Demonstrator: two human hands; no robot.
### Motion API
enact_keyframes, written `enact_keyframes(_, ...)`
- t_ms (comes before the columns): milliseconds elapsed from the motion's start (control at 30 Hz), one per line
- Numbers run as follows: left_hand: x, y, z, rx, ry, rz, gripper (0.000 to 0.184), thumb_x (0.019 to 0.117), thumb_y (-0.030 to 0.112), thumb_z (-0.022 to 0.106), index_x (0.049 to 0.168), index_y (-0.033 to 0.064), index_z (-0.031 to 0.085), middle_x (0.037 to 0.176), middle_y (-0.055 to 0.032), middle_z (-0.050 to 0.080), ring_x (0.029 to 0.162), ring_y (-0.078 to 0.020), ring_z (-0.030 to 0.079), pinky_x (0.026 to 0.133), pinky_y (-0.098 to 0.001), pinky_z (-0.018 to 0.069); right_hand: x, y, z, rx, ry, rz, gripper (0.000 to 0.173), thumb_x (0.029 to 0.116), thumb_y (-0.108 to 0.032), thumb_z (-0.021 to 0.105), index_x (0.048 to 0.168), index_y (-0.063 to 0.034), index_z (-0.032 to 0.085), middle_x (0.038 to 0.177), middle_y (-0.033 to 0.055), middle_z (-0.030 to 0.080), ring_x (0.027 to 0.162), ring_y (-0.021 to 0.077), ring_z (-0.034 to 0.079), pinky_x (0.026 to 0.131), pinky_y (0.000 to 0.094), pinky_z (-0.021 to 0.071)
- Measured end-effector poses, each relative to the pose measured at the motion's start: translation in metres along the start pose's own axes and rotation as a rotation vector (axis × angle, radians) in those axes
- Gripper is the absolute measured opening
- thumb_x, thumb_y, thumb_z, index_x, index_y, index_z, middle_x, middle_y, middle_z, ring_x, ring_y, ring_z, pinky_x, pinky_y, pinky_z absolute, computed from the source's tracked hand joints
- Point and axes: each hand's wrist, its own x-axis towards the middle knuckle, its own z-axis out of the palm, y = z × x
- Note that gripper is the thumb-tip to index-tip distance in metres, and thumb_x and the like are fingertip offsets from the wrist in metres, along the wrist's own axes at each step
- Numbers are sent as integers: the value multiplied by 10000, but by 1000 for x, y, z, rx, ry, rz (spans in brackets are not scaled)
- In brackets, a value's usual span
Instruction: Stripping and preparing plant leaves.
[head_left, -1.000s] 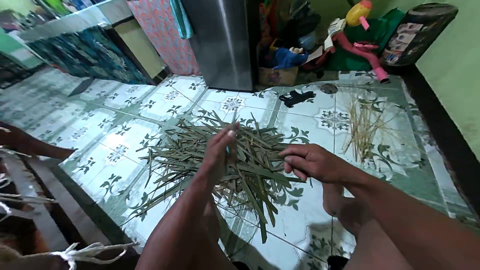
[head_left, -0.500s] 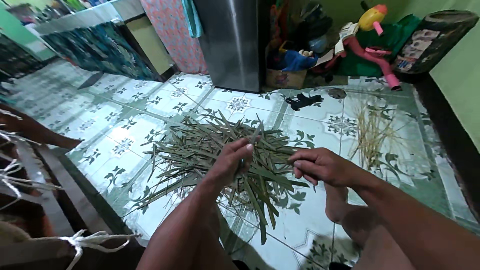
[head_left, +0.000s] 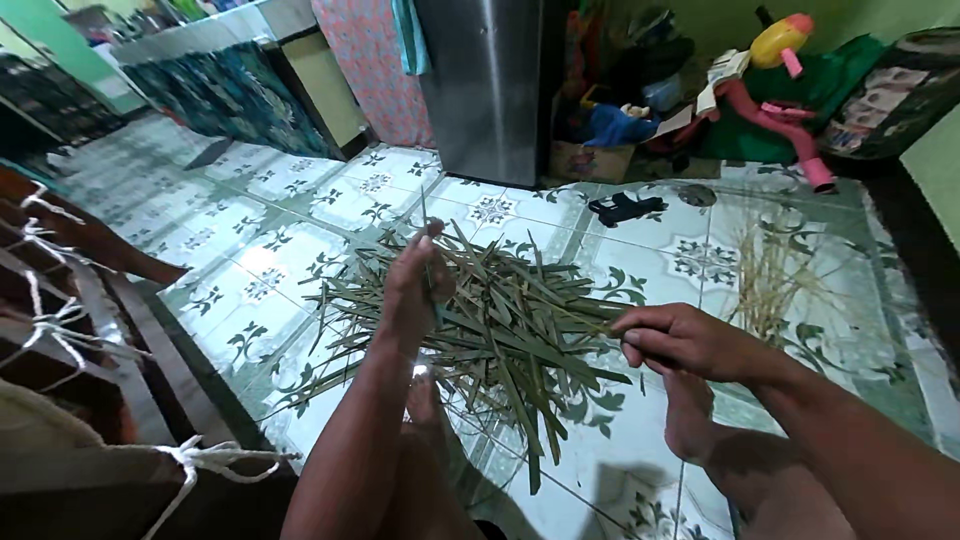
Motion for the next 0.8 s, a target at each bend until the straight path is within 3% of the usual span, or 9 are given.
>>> enact_keyframes(100, -7, -15, 0, 18, -79, -97, 412, 1031, 383, 520, 1400, 202, 548, 597, 66, 512, 448, -35, 485, 444, -197, 456, 1, 3, 0, -27, 13, 5, 250, 1062, -154, 472, 1180, -72, 675, 784, -58, 677, 515, -8, 509, 467, 158, 432)
enact_keyframes(200, -13, -19, 15, 111, -166, -202, 394, 1030, 268, 508, 1387, 119, 583, 645, 52, 540, 486, -30, 492, 466, -183, 450, 2, 3, 3, -50, 19, -13, 247, 1058, -149, 482, 1185, -66, 678, 793, -66, 679, 527, -17, 520, 478, 149, 444)
enact_keyframes(300, -6, -3, 0, 93, -51, -58, 368, 1024, 366, 520, 1319, 166, 611, 606, 87, 510, 454, -10, 465, 451, -176, 444, -2, 4, -2, -85, 13, -18, 246, 1056, -148, 481, 1168, -74, 687, 788, -77, 672, 536, -29, 517, 492, 141, 444)
enact_keyframes(400, -4, 3, -19, 18, 21, 28, 353, 1034, 390, 487, 1327, 217, 583, 574, 87, 481, 421, -28, 454, 428, -198, 450, -5, 9, -11, -93, 27, -11, 247, 1045, -145, 482, 1151, -73, 693, 783, -67, 676, 529, -12, 528, 490, 154, 457)
enact_keyframes(567, -16, -9, 2, 106, -173, -205, 408, 1019, 291, 542, 1395, 139, 580, 615, 56, 535, 469, -26, 490, 457, -181, 449, -6, 9, -10, -109, 29, -2, 238, 1044, -149, 495, 1152, -82, 696, 790, -80, 685, 538, -25, 538, 495, 146, 464)
enact_keyframes(633, -13, 1, -7, 85, -130, -115, 391, 1014, 353, 566, 1355, 166, 609, 607, 78, 522, 455, -11, 469, 445, -172, 436, -9, 12, -14, -118, 26, 11, 243, 1040, -150, 494, 1154, -83, 699, 793, -75, 687, 538, -21, 542, 499, 151, 470)
enact_keyframes(733, -8, 13, -31, 17, 10, 47, 354, 1036, 407, 475, 1331, 243, 582, 575, 94, 477, 426, -22, 444, 433, -193, 441, -13, 17, -24, -98, 53, 48, 248, 1036, -150, 492, 1164, -87, 696, 787, -63, 687, 524, 0, 537, 488, 164, 462)
enact_keyframes(800, -12, 4, -33, -1, -11, 2, 377, 1027, 424, 505, 1359, 259, 573, 578, 83, 495, 436, -34, 468, 446, -206, 459, -12, 17, -24, -83, 48, 53, 244, 1033, -145, 494, 1160, -89, 695, 784, -63, 685, 524, 1, 534, 487, 162, 456)
